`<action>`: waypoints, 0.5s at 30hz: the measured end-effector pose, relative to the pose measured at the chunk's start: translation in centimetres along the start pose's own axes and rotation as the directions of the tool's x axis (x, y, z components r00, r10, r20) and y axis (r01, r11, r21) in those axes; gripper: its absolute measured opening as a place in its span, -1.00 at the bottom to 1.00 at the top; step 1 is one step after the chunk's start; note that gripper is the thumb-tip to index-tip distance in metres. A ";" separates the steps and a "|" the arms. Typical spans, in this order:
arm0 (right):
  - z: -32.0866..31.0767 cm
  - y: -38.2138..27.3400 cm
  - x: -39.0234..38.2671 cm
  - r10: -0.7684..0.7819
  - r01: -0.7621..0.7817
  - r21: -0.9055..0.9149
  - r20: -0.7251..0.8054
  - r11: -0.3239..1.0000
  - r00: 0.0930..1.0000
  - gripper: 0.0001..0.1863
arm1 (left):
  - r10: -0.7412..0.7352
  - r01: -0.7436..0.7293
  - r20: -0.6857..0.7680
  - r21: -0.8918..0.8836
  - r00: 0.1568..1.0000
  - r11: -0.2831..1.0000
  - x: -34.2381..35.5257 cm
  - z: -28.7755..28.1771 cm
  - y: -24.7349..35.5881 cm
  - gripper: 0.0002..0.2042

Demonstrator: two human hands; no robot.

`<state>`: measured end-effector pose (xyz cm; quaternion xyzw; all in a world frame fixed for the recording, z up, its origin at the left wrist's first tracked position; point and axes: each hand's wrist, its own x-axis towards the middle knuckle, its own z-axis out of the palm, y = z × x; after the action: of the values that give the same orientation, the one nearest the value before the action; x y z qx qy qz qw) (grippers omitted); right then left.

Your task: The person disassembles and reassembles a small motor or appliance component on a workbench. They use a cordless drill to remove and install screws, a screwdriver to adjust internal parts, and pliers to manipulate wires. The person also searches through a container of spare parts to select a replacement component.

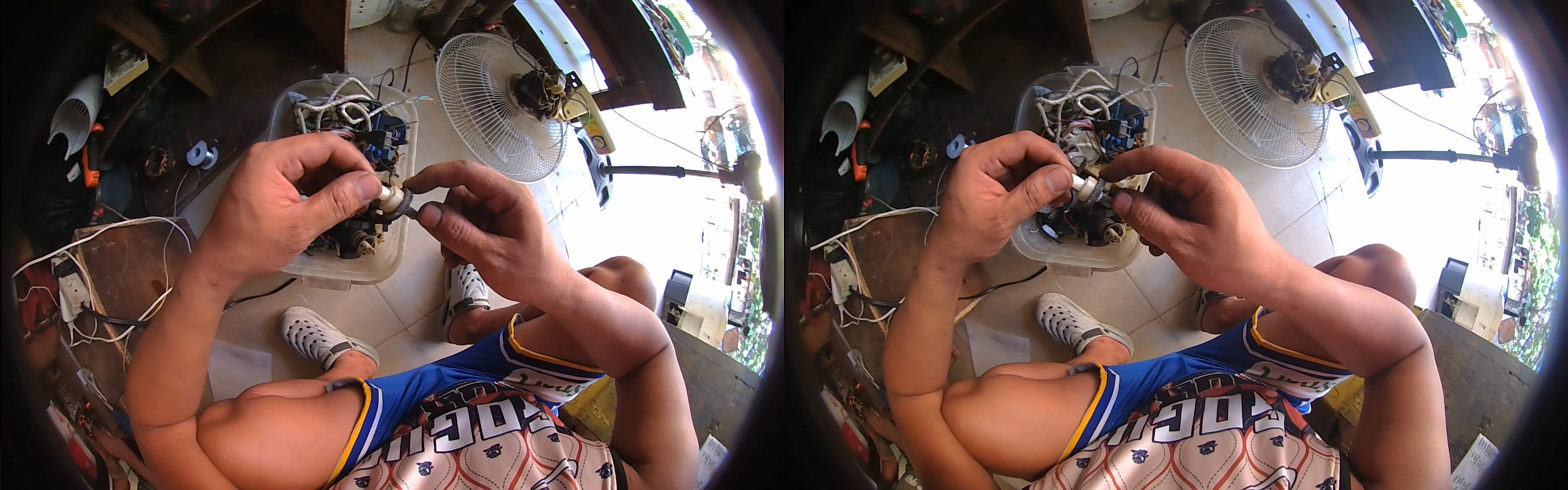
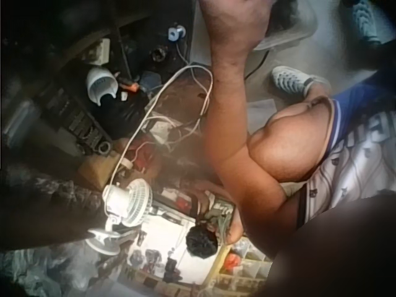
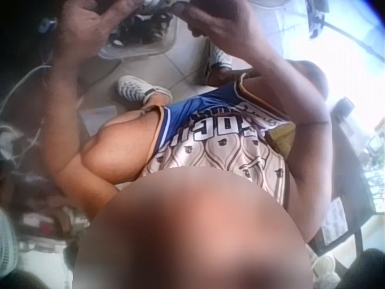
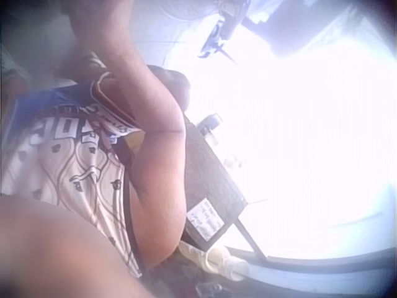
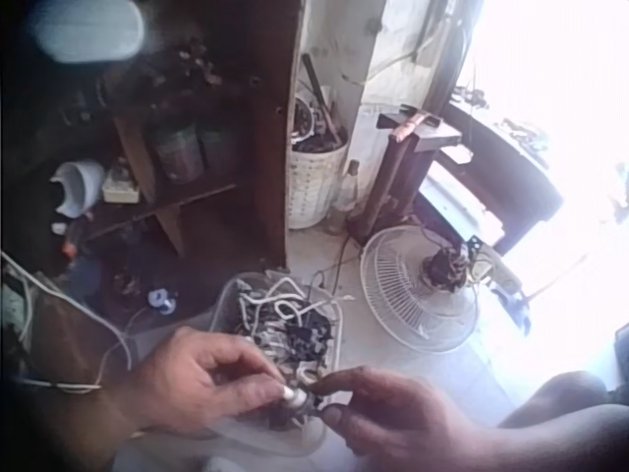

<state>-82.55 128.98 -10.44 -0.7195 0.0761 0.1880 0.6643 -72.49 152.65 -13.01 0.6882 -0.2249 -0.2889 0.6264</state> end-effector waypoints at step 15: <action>0.2 0.5 0.3 0.025 -0.026 0.027 0.008 0.999 1.000 -0.69 | -0.097 0.096 0.034 0.033 0.995 0.995 0.2 -0.2 0.5 -0.76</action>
<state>-82.48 129.19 -11.07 -0.7085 0.0853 0.1981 0.6719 -72.19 152.62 -12.55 0.7027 -0.2070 -0.3274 0.5968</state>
